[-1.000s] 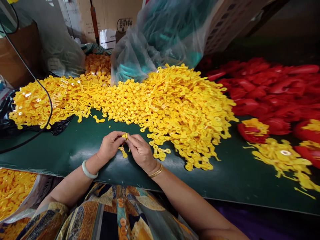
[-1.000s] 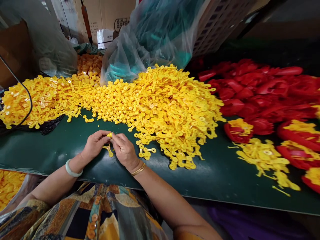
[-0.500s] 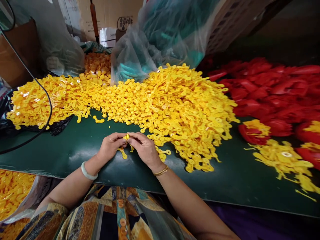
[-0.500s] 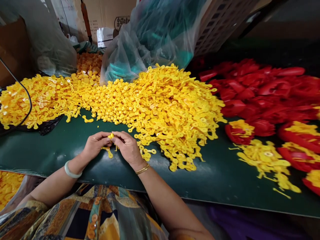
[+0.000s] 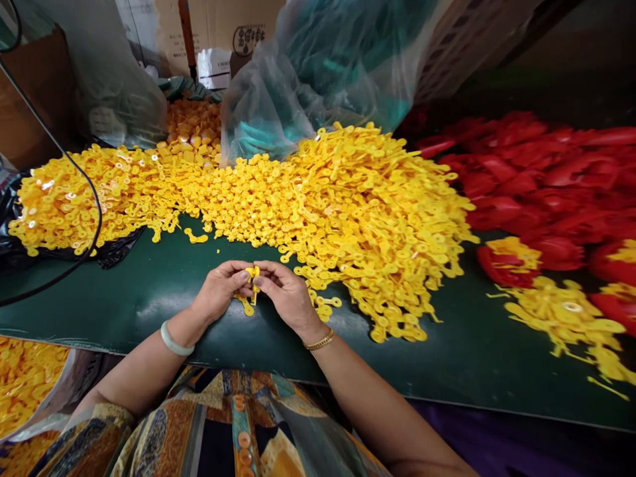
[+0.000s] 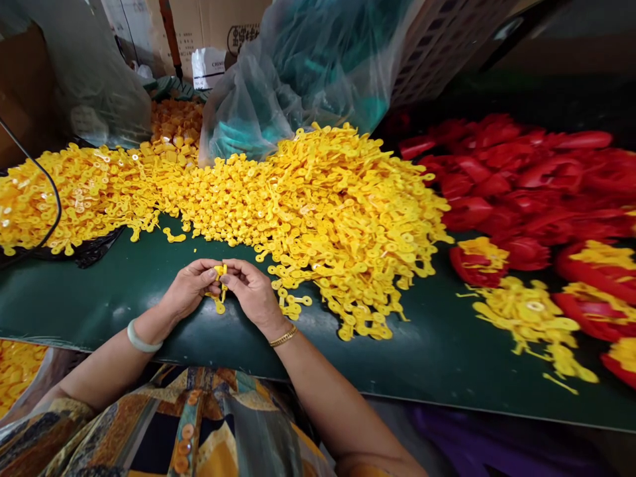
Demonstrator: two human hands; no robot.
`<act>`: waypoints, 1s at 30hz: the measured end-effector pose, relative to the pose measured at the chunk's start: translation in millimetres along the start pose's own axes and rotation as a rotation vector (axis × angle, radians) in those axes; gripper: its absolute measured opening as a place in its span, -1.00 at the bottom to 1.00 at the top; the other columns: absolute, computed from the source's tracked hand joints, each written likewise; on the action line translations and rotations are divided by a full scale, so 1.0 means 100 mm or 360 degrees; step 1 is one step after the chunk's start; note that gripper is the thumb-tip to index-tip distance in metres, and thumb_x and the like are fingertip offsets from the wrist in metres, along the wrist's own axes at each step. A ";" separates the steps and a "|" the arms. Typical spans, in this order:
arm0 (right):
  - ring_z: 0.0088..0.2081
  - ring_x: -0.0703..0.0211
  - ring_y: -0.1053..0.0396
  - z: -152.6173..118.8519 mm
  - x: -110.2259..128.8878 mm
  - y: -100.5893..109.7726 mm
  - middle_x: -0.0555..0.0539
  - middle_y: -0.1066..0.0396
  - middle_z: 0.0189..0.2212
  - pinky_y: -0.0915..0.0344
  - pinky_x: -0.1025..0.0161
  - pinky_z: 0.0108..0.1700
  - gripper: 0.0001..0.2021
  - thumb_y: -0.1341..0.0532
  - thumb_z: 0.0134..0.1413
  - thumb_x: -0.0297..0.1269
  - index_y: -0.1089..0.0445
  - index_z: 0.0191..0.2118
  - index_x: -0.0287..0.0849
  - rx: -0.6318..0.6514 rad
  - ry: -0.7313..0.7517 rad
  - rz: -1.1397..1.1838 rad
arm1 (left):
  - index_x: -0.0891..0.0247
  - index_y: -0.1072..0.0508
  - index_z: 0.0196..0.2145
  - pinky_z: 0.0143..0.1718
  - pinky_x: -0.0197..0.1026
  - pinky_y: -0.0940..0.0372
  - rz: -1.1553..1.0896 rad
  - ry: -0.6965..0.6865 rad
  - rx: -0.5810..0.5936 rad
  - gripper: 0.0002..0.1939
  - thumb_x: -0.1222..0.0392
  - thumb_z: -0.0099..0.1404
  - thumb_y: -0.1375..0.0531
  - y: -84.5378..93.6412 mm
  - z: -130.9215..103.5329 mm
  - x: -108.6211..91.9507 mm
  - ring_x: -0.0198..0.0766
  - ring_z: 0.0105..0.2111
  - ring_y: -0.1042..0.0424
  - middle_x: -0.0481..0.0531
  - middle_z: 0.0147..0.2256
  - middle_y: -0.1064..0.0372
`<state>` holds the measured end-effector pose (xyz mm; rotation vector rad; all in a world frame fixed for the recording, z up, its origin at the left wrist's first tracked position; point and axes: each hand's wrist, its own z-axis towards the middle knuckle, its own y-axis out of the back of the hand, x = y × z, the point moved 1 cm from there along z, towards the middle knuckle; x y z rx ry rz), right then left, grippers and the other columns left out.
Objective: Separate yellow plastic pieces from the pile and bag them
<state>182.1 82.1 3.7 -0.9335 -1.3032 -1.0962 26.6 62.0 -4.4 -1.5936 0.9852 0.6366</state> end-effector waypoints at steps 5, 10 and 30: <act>-0.22 0.14 -0.47 -0.01 0.00 0.00 -0.03 -0.53 -0.25 -0.43 0.17 -0.10 -0.77 -0.30 0.08 -0.22 -0.51 -0.12 -0.04 0.0010 0.0052 -0.0052 | 0.35 -0.50 -0.26 -0.40 -0.36 -0.41 -0.0123 0.0111 0.0006 -0.63 0.12 0.01 -0.45 0.00 0.00 -0.03 -0.40 -0.51 -0.49 0.01 -0.39 -0.51; -0.21 0.13 -0.47 0.00 -0.02 0.01 -0.04 -0.53 -0.23 -0.43 0.18 -0.09 -0.77 -0.30 0.07 -0.20 -0.52 -0.12 -0.05 0.0016 0.0035 -0.0015 | 0.38 -0.50 -0.23 -0.39 -0.34 -0.43 -0.0116 0.0116 0.0026 -0.60 0.12 0.02 -0.45 0.01 0.00 -0.03 -0.38 -0.50 -0.50 0.04 -0.39 -0.51; -0.25 0.15 -0.49 0.02 -0.07 0.00 -0.05 -0.57 -0.22 -0.46 0.14 -0.10 -0.71 -0.36 -0.03 -0.12 -0.54 -0.16 -0.08 -0.0046 -0.0147 0.0211 | 0.38 -0.49 -0.21 -0.40 -0.34 -0.44 -0.0176 0.0122 0.0063 -0.60 0.13 0.04 -0.44 0.02 0.01 -0.06 -0.37 -0.50 -0.51 0.04 -0.38 -0.52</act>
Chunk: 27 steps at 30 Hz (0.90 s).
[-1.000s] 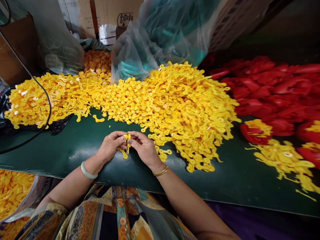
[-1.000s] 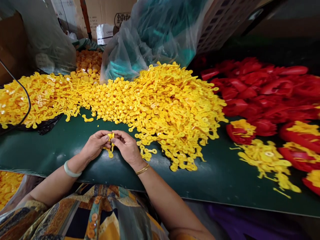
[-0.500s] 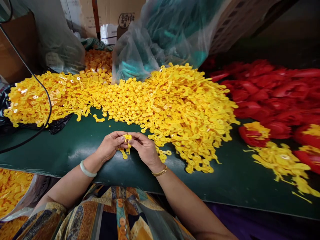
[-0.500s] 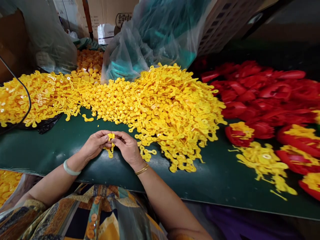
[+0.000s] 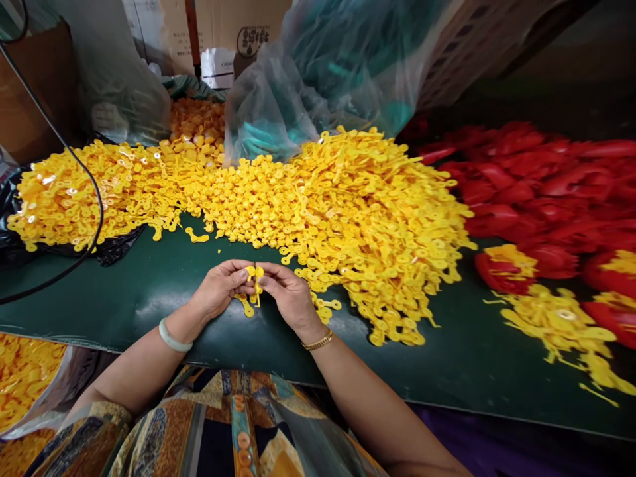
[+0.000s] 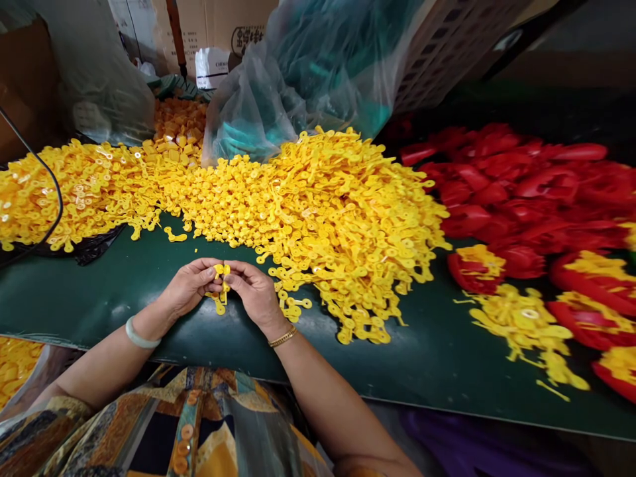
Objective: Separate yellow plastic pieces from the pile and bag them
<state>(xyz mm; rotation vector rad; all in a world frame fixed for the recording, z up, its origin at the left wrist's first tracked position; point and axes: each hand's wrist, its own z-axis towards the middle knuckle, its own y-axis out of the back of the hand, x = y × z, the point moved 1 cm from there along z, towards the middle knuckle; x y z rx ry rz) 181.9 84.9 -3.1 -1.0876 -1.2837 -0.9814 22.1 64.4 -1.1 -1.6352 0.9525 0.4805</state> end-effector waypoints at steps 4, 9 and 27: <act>-0.26 0.15 -0.49 0.00 -0.01 0.00 -0.04 -0.57 -0.24 -0.46 0.15 -0.11 -0.69 -0.39 -0.07 -0.11 -0.55 -0.17 -0.07 -0.0031 -0.0055 0.0071 | 0.37 -0.50 -0.22 -0.36 -0.32 -0.45 -0.0002 -0.0020 0.0014 -0.63 0.14 0.05 -0.43 0.01 0.00 0.00 -0.38 -0.48 -0.50 0.03 -0.38 -0.51; -0.26 0.15 -0.49 0.01 -0.04 0.00 -0.03 -0.56 -0.25 -0.45 0.14 -0.12 -0.69 -0.39 -0.07 -0.10 -0.54 -0.17 -0.06 -0.0032 -0.0043 0.0064 | 0.36 -0.50 -0.23 -0.36 -0.31 -0.43 0.0018 -0.0026 0.0013 -0.63 0.14 0.03 -0.44 0.01 -0.01 0.00 -0.37 -0.46 -0.48 0.01 -0.41 -0.49; -0.26 0.17 -0.47 0.00 -0.02 -0.01 -0.01 -0.56 -0.24 -0.45 0.19 -0.13 -0.71 -0.37 -0.03 -0.11 -0.53 -0.15 -0.04 -0.0046 0.0044 -0.0063 | 0.36 -0.50 -0.22 -0.36 -0.30 -0.44 0.0078 -0.0015 0.0012 -0.60 0.11 0.03 -0.44 0.02 0.00 0.01 -0.37 -0.46 -0.48 0.02 -0.39 -0.49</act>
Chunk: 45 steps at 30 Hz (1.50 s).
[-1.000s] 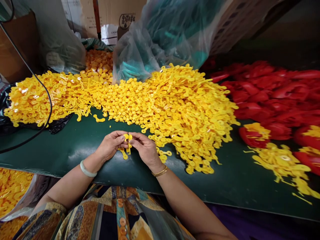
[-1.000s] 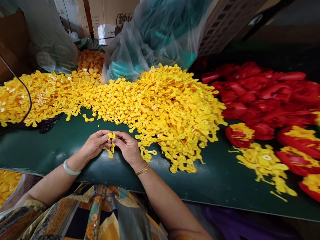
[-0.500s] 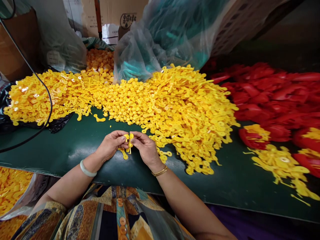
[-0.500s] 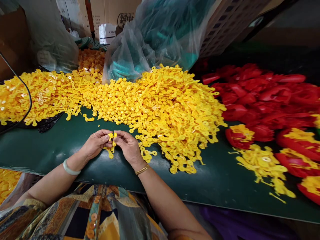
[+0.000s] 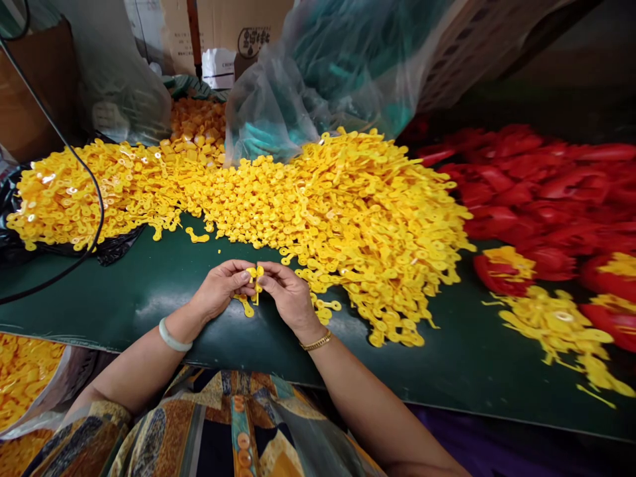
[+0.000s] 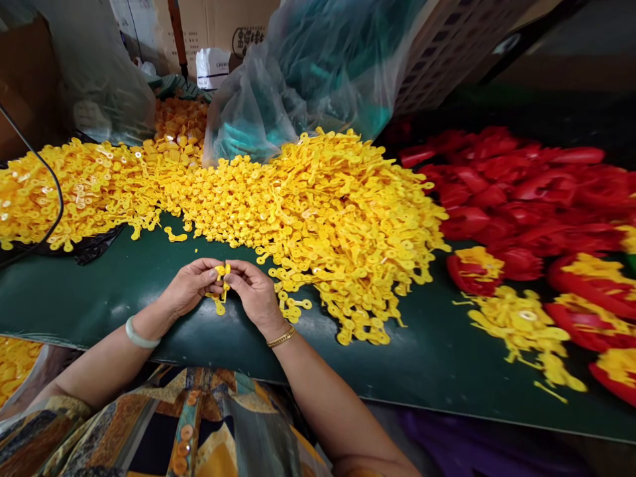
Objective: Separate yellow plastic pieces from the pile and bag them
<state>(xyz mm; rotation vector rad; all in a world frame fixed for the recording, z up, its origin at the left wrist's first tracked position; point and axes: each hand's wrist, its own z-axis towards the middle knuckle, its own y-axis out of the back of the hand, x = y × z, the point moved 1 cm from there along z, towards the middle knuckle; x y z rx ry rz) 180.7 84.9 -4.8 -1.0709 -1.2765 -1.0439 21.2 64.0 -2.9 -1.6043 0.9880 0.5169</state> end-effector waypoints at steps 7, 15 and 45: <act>-0.22 0.12 -0.49 0.00 0.00 0.01 -0.03 -0.56 -0.22 -0.46 0.16 -0.11 -0.72 -0.33 0.02 -0.13 -0.52 -0.12 -0.04 0.0041 0.0053 -0.0078 | 0.35 -0.50 -0.23 -0.35 -0.30 -0.43 -0.0008 -0.0001 -0.0011 -0.60 0.11 0.02 -0.45 -0.02 0.00 -0.01 -0.36 -0.46 -0.50 0.02 -0.36 -0.50; -0.23 0.11 -0.50 0.00 0.01 0.01 -0.04 -0.56 -0.22 -0.47 0.15 -0.12 -0.72 -0.32 0.03 -0.14 -0.52 -0.11 -0.05 0.0020 0.0056 -0.0125 | 0.36 -0.50 -0.22 -0.33 -0.28 -0.43 0.0044 -0.0017 -0.0010 -0.58 0.10 0.01 -0.45 -0.02 -0.01 -0.01 -0.35 -0.46 -0.51 0.03 -0.36 -0.51; -0.26 0.15 -0.45 -0.07 0.12 -0.02 -0.04 -0.51 -0.28 -0.42 0.17 -0.13 -0.78 -0.27 0.13 -0.14 -0.56 -0.14 -0.01 -0.0075 0.0385 -0.0459 | 0.30 -0.56 -0.26 -0.39 -0.29 -0.38 0.0416 -0.0299 -0.0150 -0.67 0.04 0.07 -0.39 -0.06 -0.07 0.00 -0.36 -0.50 -0.46 0.00 -0.40 -0.53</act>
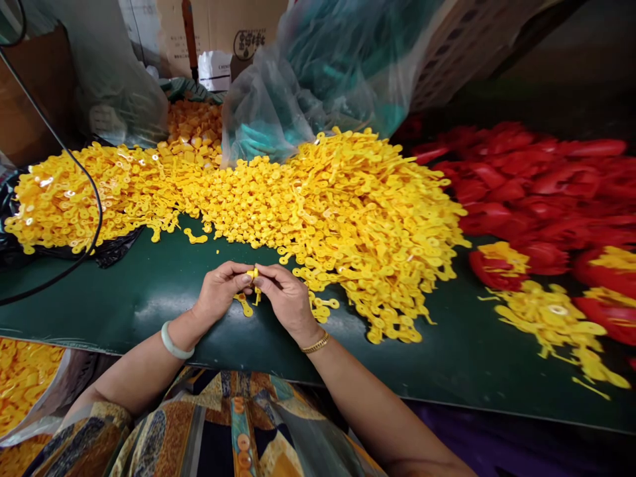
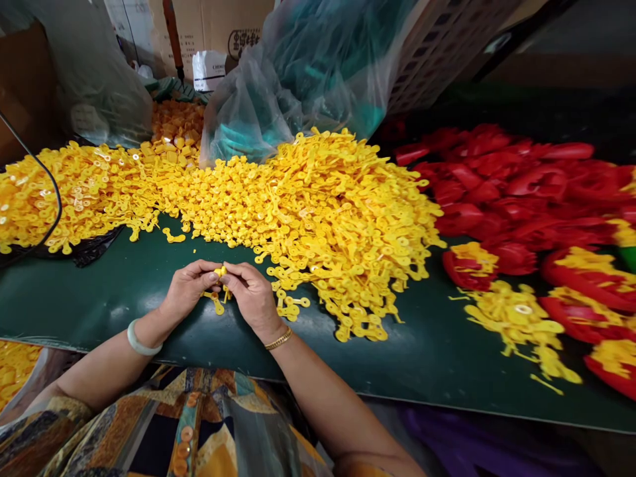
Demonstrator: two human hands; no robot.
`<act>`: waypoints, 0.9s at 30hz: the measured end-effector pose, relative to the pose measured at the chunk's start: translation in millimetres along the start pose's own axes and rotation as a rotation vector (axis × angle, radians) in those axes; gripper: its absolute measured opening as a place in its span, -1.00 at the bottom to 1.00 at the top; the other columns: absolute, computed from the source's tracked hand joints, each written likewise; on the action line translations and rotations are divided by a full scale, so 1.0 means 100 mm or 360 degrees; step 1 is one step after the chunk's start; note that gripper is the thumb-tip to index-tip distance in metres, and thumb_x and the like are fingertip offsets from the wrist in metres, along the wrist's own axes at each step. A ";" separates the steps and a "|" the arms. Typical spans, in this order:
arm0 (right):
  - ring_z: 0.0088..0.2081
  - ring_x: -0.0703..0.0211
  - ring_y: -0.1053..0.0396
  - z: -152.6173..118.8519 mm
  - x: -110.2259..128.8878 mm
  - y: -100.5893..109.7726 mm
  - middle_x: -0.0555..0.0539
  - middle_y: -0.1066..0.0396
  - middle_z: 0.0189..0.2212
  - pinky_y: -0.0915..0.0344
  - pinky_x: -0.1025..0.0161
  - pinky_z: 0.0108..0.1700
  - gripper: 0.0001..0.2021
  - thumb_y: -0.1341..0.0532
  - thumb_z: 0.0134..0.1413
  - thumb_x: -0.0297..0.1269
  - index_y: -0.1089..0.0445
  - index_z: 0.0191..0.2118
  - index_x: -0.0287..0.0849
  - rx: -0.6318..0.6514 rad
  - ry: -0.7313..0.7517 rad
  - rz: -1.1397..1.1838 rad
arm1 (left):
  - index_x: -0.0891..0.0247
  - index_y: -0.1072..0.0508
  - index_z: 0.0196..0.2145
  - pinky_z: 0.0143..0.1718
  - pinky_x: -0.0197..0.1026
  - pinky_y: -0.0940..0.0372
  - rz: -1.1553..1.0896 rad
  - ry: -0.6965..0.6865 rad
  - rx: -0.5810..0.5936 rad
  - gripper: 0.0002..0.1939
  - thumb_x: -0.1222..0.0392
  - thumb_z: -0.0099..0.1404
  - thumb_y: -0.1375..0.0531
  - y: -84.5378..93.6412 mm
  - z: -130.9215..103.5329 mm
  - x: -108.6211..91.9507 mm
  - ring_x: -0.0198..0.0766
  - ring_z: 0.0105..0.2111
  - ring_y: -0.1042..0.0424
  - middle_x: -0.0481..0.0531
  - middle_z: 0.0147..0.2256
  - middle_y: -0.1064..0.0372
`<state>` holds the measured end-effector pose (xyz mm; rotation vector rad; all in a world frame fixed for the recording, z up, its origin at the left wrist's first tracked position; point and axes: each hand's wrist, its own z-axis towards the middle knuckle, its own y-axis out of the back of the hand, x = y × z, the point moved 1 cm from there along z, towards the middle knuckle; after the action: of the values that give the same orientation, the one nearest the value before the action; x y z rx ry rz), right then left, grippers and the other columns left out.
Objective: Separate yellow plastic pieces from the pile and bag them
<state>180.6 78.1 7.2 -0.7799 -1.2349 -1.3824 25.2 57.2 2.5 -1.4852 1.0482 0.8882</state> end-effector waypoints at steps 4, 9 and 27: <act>-0.31 0.16 -0.43 -0.03 -0.02 -0.07 -0.03 -0.49 -0.34 -0.42 0.19 -0.19 -0.79 -0.29 0.10 -0.14 -0.57 -0.15 -0.02 -0.0093 -0.0019 0.0015 | 0.29 -0.57 -0.26 -0.42 -0.30 -0.36 0.0020 -0.0010 -0.0033 -0.67 0.04 0.07 -0.39 0.00 -0.01 0.01 -0.35 -0.51 -0.45 -0.01 -0.43 -0.51; -0.31 0.18 -0.43 -0.05 -0.05 -0.14 -0.02 -0.49 -0.35 -0.41 0.23 -0.22 -0.79 -0.29 0.08 -0.14 -0.57 -0.17 -0.06 -0.0147 -0.0119 0.0102 | 0.29 -0.57 -0.27 -0.43 -0.29 -0.34 0.0013 -0.0047 -0.0013 -0.69 0.03 0.09 -0.37 0.03 0.02 0.03 -0.35 -0.52 -0.41 -0.04 -0.50 -0.46; -0.22 0.14 -0.44 -0.05 -0.05 -0.11 -0.06 -0.48 -0.26 -0.41 0.16 -0.09 -0.79 -0.22 0.19 -0.20 -0.50 -0.09 -0.02 -0.0099 0.0100 -0.0115 | 0.34 -0.49 -0.25 -0.47 -0.36 -0.32 -0.0299 0.0075 0.0152 -0.65 0.05 0.10 -0.38 0.03 0.05 0.05 -0.46 -0.58 -0.37 -0.04 -0.45 -0.45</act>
<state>171.5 73.7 -1.1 -0.7349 -1.1861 -1.4994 24.5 61.2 -3.7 -1.5026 0.9545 0.6649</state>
